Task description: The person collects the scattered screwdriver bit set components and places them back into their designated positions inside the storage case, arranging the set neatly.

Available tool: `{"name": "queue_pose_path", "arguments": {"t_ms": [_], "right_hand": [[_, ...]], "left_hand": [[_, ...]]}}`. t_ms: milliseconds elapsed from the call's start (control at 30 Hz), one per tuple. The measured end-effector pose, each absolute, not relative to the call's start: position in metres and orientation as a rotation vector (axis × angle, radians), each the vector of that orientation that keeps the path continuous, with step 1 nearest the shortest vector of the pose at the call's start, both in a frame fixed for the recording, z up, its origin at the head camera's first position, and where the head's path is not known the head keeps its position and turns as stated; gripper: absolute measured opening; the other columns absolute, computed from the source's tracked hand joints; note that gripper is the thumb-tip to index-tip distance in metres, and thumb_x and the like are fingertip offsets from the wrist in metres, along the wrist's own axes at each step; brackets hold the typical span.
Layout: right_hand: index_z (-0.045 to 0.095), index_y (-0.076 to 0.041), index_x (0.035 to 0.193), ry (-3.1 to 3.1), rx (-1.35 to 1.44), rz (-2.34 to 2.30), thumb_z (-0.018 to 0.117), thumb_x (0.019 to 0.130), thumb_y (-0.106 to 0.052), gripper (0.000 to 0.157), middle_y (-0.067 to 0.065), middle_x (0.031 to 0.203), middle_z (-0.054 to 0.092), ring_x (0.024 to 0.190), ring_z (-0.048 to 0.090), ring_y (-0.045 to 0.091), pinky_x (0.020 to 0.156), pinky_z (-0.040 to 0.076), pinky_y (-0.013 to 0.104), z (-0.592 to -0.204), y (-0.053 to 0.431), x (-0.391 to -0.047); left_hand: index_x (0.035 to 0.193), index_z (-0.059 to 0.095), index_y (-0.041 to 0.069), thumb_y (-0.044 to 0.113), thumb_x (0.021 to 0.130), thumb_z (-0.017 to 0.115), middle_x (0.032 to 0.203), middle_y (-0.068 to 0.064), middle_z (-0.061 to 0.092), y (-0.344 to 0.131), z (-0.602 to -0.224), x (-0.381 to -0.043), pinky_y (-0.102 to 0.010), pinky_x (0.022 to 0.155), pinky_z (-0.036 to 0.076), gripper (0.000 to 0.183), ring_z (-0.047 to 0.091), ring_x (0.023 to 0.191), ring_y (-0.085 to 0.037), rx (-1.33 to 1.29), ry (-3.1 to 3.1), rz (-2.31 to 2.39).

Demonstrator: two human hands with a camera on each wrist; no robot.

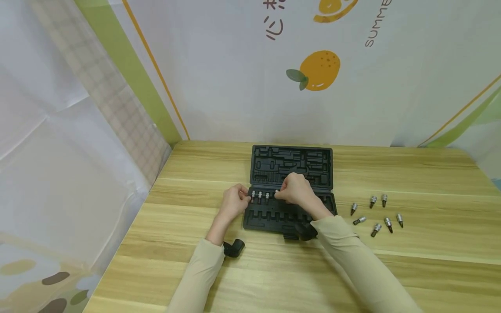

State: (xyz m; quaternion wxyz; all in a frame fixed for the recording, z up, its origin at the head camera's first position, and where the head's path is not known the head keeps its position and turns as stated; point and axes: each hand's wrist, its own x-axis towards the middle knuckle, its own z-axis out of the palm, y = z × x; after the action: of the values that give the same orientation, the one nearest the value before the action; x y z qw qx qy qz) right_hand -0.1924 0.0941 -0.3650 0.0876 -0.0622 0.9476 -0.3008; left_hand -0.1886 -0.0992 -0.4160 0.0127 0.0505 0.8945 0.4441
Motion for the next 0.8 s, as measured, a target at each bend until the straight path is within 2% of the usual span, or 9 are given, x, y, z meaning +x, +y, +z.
{"name": "queue_pose_path", "arguments": {"t_ms": [333, 600, 800], "right_hand": [[0.067, -0.001, 0.057, 2.782, -0.101, -0.853, 0.071, 0.077, -0.016, 0.026, 0.002, 0.044, 0.057, 0.047, 0.06, 0.019, 0.045, 0.04, 0.024, -0.368, 0.082, -0.2], [0.054, -0.008, 0.045, 2.792, -0.06, -0.79, 0.071, 0.078, -0.017, 0.038, 0.003, 0.044, 0.057, 0.048, 0.061, 0.02, 0.045, 0.04, 0.024, -0.374, 0.076, -0.206], [0.066, -0.001, 0.056, 2.794, -0.025, -0.727, 0.073, 0.078, -0.02, 0.03, 0.004, 0.045, 0.058, 0.048, 0.062, 0.017, 0.053, 0.049, 0.028, -0.379, 0.073, -0.21]], "left_hand": [[0.092, 0.059, -0.006, -0.004, 0.085, 0.062, 0.067, -0.011, 0.062, -0.099, -0.416, -0.189, -0.024, 0.042, 0.046, 0.008, 0.05, 0.043, -0.009, 0.156, 2.783, 1.389], [0.091, 0.059, -0.006, -0.004, 0.084, 0.063, 0.067, -0.011, 0.062, -0.1, -0.417, -0.189, -0.024, 0.042, 0.046, 0.008, 0.051, 0.044, -0.009, 0.159, 2.787, 1.4], [0.092, 0.059, -0.006, -0.004, 0.084, 0.063, 0.067, -0.011, 0.062, -0.1, -0.417, -0.189, -0.024, 0.042, 0.046, 0.009, 0.05, 0.044, -0.009, 0.152, 2.785, 1.403]]}}
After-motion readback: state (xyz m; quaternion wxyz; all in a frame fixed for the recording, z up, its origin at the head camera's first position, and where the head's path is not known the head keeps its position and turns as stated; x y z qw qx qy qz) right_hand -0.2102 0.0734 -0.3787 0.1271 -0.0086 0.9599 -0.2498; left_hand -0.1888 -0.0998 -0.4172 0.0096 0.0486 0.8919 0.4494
